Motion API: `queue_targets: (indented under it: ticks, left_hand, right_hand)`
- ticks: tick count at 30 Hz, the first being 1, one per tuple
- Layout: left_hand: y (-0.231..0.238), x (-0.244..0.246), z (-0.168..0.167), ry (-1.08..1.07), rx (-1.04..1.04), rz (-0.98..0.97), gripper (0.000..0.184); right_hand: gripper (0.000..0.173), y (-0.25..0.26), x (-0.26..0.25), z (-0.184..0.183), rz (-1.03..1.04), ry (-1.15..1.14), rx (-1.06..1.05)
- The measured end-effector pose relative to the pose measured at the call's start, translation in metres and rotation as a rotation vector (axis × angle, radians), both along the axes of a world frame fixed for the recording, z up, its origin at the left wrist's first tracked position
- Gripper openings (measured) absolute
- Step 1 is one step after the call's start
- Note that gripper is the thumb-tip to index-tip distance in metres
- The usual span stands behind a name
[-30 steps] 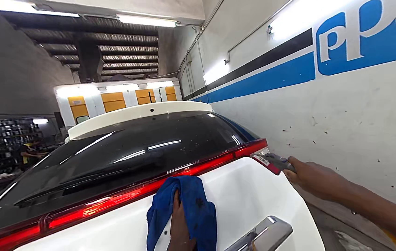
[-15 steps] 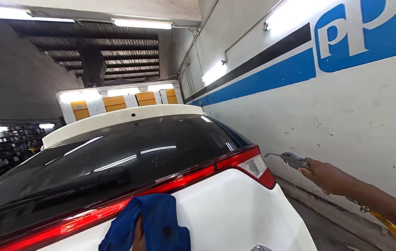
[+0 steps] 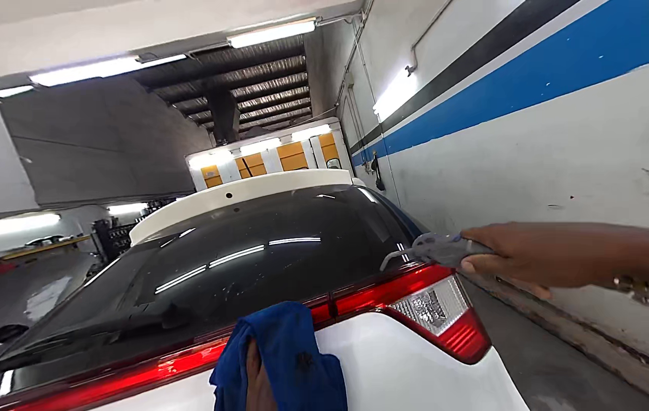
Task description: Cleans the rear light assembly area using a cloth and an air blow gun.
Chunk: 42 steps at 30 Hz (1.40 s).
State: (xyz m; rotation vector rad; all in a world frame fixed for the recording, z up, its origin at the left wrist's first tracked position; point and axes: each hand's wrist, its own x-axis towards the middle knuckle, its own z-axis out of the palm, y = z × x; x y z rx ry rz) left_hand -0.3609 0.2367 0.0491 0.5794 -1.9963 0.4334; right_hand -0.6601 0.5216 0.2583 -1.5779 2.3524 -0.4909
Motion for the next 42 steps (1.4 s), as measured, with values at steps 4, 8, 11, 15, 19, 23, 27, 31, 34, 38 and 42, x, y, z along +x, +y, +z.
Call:
queue_targets:
  ticks: [4,8,11,15,19,23,27,31,34,38,42]
  left_hand:
    - [-0.001,-0.041,0.018,0.013,-0.107,-0.038,0.042]
    - [0.011,-0.091,0.034,-0.107,-0.17,-0.009,0.045]
    - [0.023,-0.116,0.035,-0.137,-0.163,0.022,0.052]
    - [0.025,-0.123,0.034,-0.123,-0.186,0.002,0.054]
    - [0.033,-0.111,0.019,-0.159,-0.157,-0.021,0.052]
    - [0.055,-0.079,-0.007,-0.237,0.025,-0.062,0.041]
    - [0.055,-0.056,-0.026,-0.198,0.053,-0.045,0.038]
    - [0.046,-0.028,-0.028,-0.11,0.013,0.084,0.04]
    - [0.028,-0.013,-0.03,0.057,-0.001,0.161,0.045]
    - [-0.006,0.006,0.01,0.18,-0.031,0.206,0.066]
    - [-0.03,0.002,0.086,-0.112,0.243,0.323,0.062]
  right_hand:
    - [0.034,0.015,-0.058,0.001,-0.114,0.005,0.02]
    - [0.034,0.03,-0.101,-0.013,-0.231,-0.037,0.026]
    - [0.033,0.041,-0.123,-0.024,-0.27,-0.074,-0.001]
    - [0.033,0.042,-0.121,-0.032,-0.22,-0.116,-0.05]
    - [0.036,0.031,-0.124,-0.043,-0.301,-0.045,-0.057]
    - [0.032,0.022,-0.079,-0.028,-0.179,-0.043,-0.158]
    - [0.036,-0.004,-0.005,-0.009,-0.04,0.116,-0.182]
    - [0.044,-0.039,0.086,-0.01,0.097,0.326,-0.178]
    - [0.044,-0.057,0.122,-0.01,0.129,0.444,-0.122]
    - [0.04,-0.065,0.071,-0.015,-0.066,0.488,-0.173]
    - [0.041,-0.034,0.052,-0.019,-0.051,0.285,-0.211]
